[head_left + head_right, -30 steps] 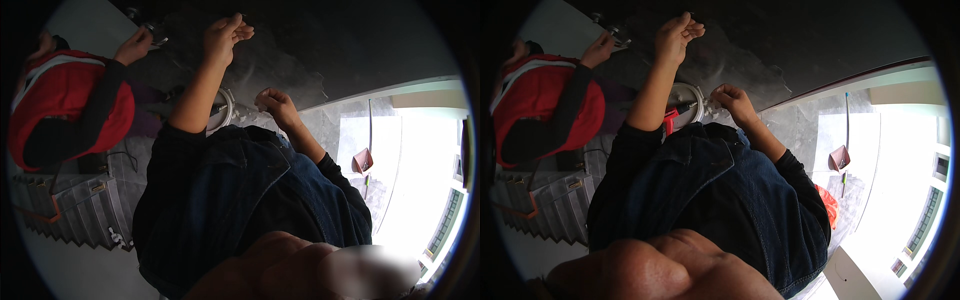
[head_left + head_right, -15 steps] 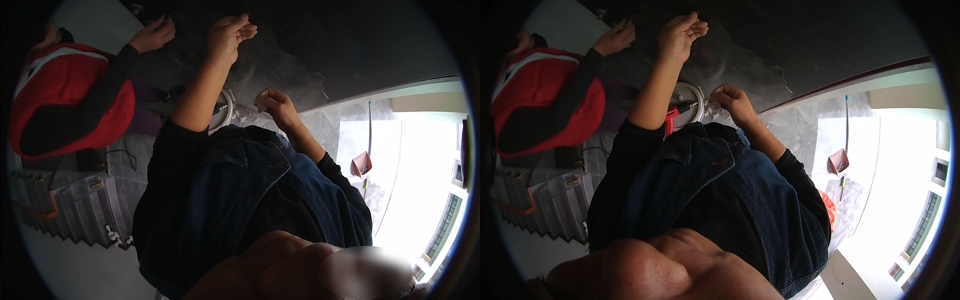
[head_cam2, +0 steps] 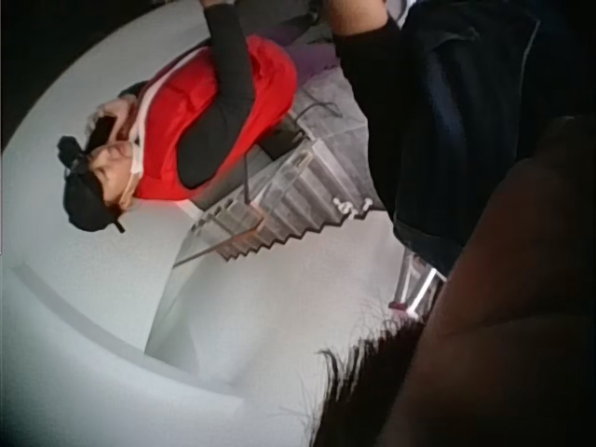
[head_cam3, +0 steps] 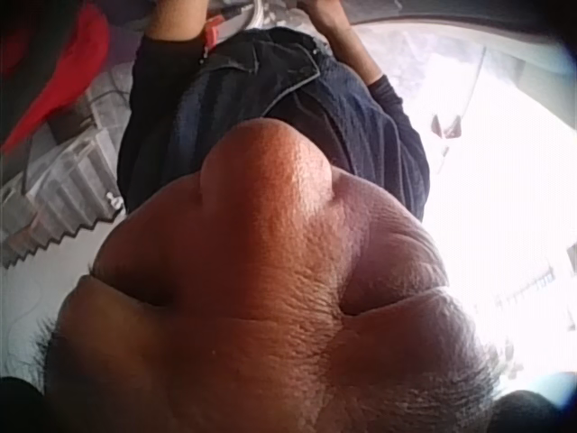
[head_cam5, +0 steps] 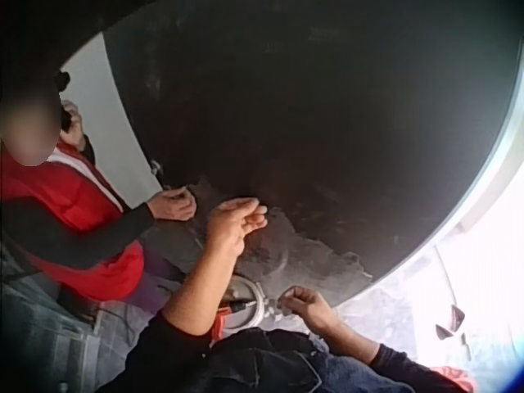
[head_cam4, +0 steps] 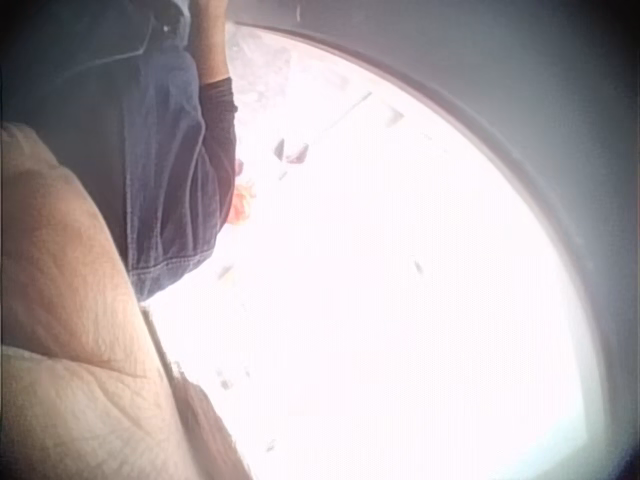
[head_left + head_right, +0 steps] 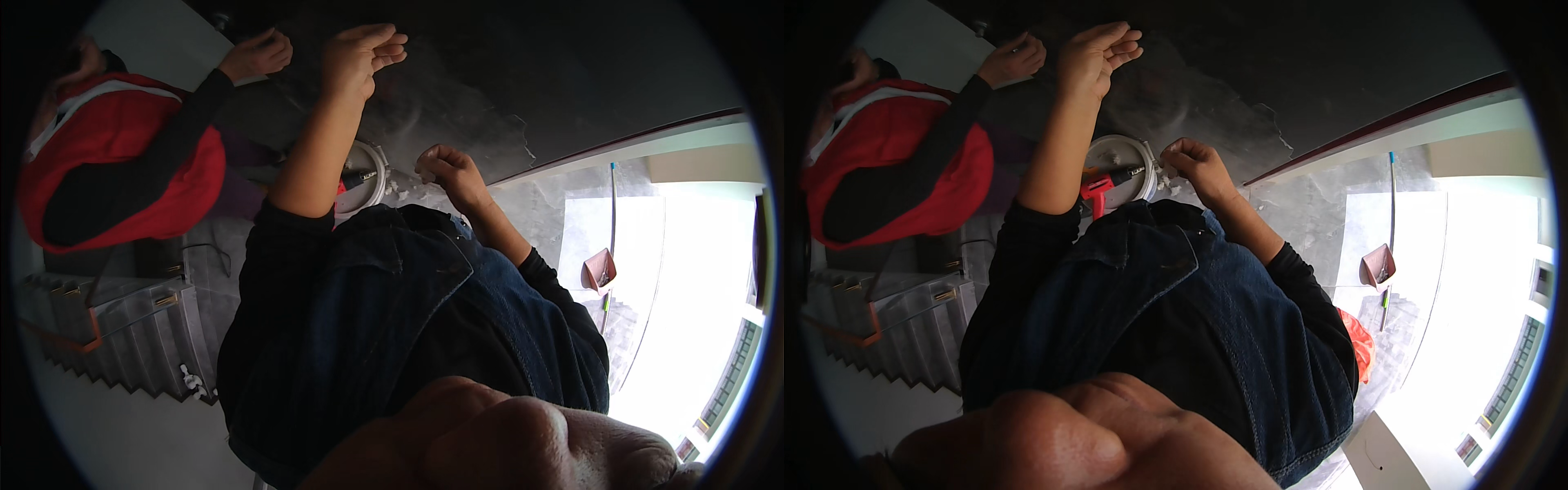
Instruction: The person uses a red cordless drill to drive fasteners into the ceiling, then sets the drill down and uses both hands to press and align a small fixture or cover over the fastened area. A second person in a red vest works nearby on the same ceiling.
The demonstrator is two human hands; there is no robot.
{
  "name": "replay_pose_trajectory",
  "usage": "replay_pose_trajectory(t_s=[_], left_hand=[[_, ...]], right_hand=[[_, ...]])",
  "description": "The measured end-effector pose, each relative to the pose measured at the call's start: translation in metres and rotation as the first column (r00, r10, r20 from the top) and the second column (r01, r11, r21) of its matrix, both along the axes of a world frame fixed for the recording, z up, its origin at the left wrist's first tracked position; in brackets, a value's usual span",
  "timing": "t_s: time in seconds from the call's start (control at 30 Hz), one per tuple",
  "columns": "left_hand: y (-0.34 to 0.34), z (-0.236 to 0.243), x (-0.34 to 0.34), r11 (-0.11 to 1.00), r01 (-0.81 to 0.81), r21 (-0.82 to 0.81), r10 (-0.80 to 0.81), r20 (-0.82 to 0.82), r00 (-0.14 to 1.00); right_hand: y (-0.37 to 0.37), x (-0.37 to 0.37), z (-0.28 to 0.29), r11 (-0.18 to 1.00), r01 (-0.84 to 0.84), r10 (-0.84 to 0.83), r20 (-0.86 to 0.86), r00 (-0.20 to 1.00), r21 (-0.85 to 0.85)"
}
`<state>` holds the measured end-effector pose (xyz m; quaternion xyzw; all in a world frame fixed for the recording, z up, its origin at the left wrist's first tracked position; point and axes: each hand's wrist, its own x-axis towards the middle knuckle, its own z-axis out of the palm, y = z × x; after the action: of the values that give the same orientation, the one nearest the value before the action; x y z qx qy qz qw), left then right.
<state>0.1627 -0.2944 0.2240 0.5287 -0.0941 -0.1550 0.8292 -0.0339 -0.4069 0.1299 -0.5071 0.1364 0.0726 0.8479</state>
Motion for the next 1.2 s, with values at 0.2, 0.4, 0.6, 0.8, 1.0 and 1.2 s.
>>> replay_pose_trajectory(t_s=[0.2,0.4,0.6,0.8,1.0,1.2], left_hand=[[-0.001,0.006,0.000,0.998,-0.018,-0.053,0.014,-0.082,0.997],[-0.008,0.007,-0.005,0.992,-0.080,-0.096,0.068,-0.122,0.990],[-0.004,0.004,-0.003,0.990,-0.044,-0.135,0.026,-0.131,0.991],[0.000,0.001,-0.003,0.983,-0.012,-0.184,-0.014,-0.138,0.990],[0.000,0.001,-0.005,0.989,-0.012,-0.147,-0.003,-0.104,0.995],[0.002,0.004,-0.006,0.999,-0.053,0.002,0.053,0.003,0.999]], right_hand=[[-0.001,0.000,-0.001,0.999,-0.016,0.014,0.036,0.999,0.043],[-0.002,0.002,0.003,1.000,-0.027,0.027,0.020,0.999,-0.005],[-0.003,0.002,0.002,0.999,-0.047,0.046,0.047,0.998,0.007],[-0.002,0.004,0.002,0.999,-0.037,0.037,0.041,0.998,0.002],[-0.001,0.006,0.005,0.998,-0.055,0.055,0.016,0.998,-0.012],[-0.001,0.006,0.003,0.999,-0.036,0.035,0.023,0.999,0.025]])
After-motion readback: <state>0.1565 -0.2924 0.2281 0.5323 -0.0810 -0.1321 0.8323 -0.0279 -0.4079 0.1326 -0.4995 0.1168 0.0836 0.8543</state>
